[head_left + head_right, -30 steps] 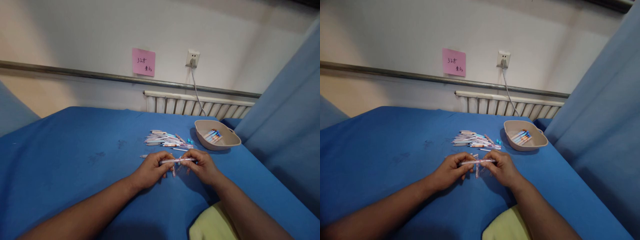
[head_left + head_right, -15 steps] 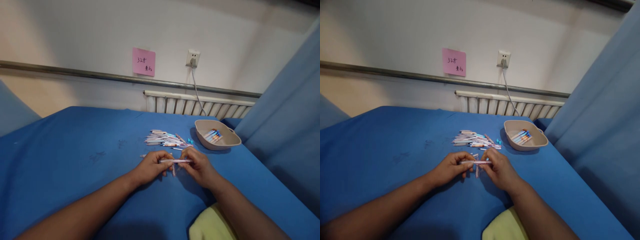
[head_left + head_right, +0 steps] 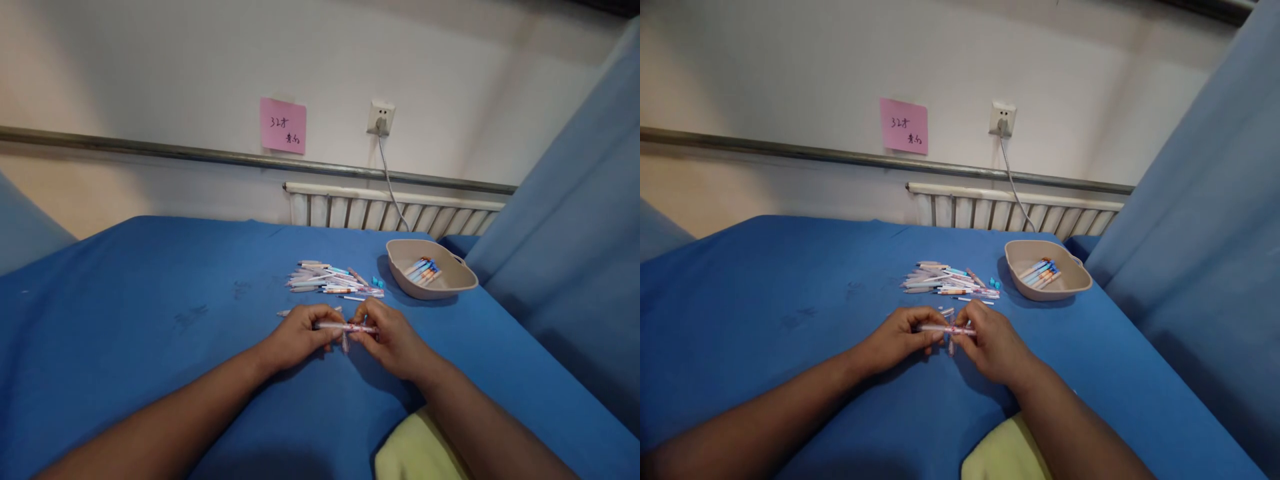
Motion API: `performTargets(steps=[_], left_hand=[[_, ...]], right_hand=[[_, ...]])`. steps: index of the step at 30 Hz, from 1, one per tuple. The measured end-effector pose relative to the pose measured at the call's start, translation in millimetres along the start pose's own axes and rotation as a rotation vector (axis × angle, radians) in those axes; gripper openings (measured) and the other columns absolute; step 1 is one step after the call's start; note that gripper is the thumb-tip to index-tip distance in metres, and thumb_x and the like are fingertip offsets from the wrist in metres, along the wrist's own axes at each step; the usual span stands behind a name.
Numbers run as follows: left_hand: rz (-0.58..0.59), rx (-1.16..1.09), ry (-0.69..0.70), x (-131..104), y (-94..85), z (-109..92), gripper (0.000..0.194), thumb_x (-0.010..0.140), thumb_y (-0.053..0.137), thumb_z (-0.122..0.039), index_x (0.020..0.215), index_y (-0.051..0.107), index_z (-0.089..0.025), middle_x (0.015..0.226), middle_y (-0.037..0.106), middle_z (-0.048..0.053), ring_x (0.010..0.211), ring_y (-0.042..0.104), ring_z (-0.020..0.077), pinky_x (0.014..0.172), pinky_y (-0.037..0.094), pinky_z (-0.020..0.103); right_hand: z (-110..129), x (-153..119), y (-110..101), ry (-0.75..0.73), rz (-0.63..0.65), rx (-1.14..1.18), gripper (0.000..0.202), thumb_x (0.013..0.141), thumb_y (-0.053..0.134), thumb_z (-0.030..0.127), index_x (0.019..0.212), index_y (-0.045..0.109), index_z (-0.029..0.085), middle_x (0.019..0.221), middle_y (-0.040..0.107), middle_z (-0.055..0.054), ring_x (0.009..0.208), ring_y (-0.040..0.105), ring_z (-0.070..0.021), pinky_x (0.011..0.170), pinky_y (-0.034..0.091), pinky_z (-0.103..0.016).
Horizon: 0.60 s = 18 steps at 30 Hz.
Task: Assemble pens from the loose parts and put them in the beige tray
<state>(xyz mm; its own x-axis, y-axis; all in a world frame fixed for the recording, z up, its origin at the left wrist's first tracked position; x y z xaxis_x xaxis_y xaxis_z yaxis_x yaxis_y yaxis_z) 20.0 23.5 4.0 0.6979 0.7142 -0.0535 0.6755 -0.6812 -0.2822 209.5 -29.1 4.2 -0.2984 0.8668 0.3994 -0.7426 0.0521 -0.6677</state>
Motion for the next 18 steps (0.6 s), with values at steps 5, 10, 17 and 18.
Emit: performTargets(steps=[5,10,17,18], left_hand=[[0.005,0.106,0.098,-2.8,-0.7,-5.3,0.021,0.084,0.056,-0.030,0.093,0.067,-0.014,0.081,0.068,0.005,0.066,0.058,0.0124,0.062,0.046,0.022],[-0.003,0.244,0.179,-5.1,-2.4,-8.6,0.019,0.086,0.053,-0.027,0.093,0.068,-0.017,0.080,0.067,0.001,0.072,0.058,0.0127,0.066,0.044,0.021],[0.003,0.075,0.022,0.1,-1.1,-0.7,0.022,0.086,0.054,-0.031,0.091,0.064,-0.012,0.075,0.063,0.002,0.057,0.054,0.0103,0.055,0.045,0.020],[0.004,0.117,0.049,-0.6,-1.2,-2.1,0.022,0.086,0.053,-0.032,0.091,0.065,-0.013,0.075,0.064,0.002,0.059,0.055,0.0110,0.056,0.045,0.021]], right_hand=[[-3.3,0.3,0.3,-0.012,0.057,-0.078,0.015,0.090,0.050,0.029,0.085,0.060,0.020,0.077,0.064,-0.004,0.070,0.057,-0.0153,0.064,0.039,-0.025],[-7.0,1.3,4.1,0.080,0.126,-0.036,0.022,0.092,0.046,0.034,0.083,0.060,0.020,0.067,0.061,0.000,0.060,0.054,-0.0126,0.057,0.037,-0.023],[-1.7,0.6,0.2,-0.019,0.060,-0.119,0.010,0.089,0.052,0.027,0.085,0.058,0.020,0.079,0.063,-0.004,0.072,0.056,-0.0155,0.066,0.040,-0.025],[-2.3,1.1,0.3,-0.014,0.073,-0.118,0.012,0.090,0.050,0.027,0.086,0.059,0.020,0.079,0.064,-0.004,0.072,0.057,-0.0154,0.067,0.040,-0.025]])
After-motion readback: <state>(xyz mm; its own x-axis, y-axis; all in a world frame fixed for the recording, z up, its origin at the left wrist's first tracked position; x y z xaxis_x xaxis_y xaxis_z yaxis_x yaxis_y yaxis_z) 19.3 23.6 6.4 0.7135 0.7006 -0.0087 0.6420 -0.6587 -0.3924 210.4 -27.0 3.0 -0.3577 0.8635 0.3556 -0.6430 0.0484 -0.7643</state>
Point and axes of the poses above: each hand's wrist, its own x-axis towards the middle knuckle, its own y-axis out of the palm, z = x × y, the point moved 1 cm from there along x, towards the middle knuckle
